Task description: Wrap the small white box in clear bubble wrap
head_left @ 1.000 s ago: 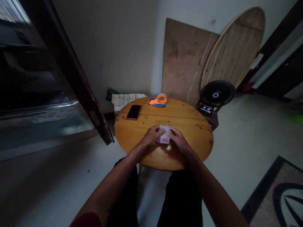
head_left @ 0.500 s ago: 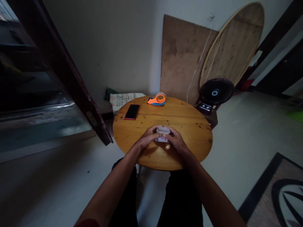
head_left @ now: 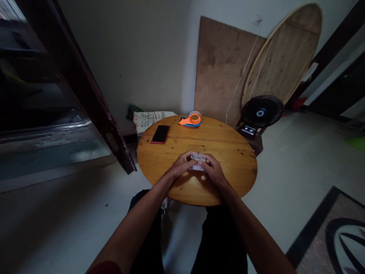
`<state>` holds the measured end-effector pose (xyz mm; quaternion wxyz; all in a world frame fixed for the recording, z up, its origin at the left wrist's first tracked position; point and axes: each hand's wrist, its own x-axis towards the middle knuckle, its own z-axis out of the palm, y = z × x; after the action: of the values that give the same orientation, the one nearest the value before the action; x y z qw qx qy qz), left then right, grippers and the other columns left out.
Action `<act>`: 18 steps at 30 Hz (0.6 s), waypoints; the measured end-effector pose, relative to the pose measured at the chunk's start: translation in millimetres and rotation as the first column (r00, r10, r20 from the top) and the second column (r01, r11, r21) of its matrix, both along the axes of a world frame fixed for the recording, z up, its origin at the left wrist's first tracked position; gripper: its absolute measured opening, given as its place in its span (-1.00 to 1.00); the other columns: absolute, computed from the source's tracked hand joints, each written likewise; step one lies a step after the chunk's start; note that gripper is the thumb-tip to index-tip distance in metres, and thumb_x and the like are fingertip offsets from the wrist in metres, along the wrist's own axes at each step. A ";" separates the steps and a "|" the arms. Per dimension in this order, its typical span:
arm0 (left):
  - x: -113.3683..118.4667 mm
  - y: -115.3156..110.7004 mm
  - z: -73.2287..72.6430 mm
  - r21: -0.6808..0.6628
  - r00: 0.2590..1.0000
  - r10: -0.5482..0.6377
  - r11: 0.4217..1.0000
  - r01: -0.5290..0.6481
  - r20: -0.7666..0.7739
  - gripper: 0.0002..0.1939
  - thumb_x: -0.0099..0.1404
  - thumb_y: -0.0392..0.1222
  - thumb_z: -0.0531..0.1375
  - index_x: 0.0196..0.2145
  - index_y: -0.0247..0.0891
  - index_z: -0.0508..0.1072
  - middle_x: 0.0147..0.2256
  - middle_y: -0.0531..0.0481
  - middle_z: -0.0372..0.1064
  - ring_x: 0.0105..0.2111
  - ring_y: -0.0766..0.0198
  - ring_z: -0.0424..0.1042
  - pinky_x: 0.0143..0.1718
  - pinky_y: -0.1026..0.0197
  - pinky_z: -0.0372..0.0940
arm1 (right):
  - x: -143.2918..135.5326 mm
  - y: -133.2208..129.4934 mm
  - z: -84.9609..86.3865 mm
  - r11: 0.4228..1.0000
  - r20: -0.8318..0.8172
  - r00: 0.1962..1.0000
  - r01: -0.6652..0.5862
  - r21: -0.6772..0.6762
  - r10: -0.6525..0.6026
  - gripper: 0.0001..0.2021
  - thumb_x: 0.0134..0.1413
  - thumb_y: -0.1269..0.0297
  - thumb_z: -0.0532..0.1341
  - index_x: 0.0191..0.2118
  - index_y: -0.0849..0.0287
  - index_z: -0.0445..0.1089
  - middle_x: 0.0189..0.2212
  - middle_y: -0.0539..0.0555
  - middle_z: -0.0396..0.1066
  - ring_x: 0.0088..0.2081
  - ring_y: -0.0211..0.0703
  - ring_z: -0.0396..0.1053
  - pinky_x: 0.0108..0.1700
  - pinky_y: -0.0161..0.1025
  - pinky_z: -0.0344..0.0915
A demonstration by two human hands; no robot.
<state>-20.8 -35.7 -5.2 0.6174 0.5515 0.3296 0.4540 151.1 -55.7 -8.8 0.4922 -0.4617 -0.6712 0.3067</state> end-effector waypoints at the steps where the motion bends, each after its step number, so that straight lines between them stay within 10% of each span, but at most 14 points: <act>1: 0.2 0.4 -0.9 0.003 1.000 0.003 1.000 -0.003 0.000 -0.59 0.01 -0.26 0.28 -0.13 -0.31 0.42 -0.25 -0.01 0.45 -0.32 0.34 0.41 -0.27 0.31 0.27 | -0.6 -0.2 0.0 1.000 0.003 1.000 -0.001 0.004 0.001 -0.70 0.01 0.16 0.25 -0.13 0.14 0.47 -0.14 0.12 0.44 -0.12 -0.10 0.40 -0.07 -0.16 0.36; 18: 0.5 1.0 1.2 0.029 0.997 0.030 0.999 -0.028 -0.077 -0.68 0.02 -0.16 0.28 -0.23 -0.31 0.45 -0.36 0.05 0.41 -0.42 0.38 0.35 -0.38 0.33 0.21 | -1.4 -4.0 2.5 0.993 0.110 0.994 0.010 0.115 -0.023 -0.77 0.09 0.22 0.20 -0.15 0.11 0.49 -0.13 0.15 0.43 -0.07 -0.06 0.38 -0.03 -0.12 0.35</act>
<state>-20.3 -34.7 -3.9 0.5898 0.5722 0.3550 0.4456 149.7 -59.7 -6.3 0.4820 -0.4548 -0.7102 0.2374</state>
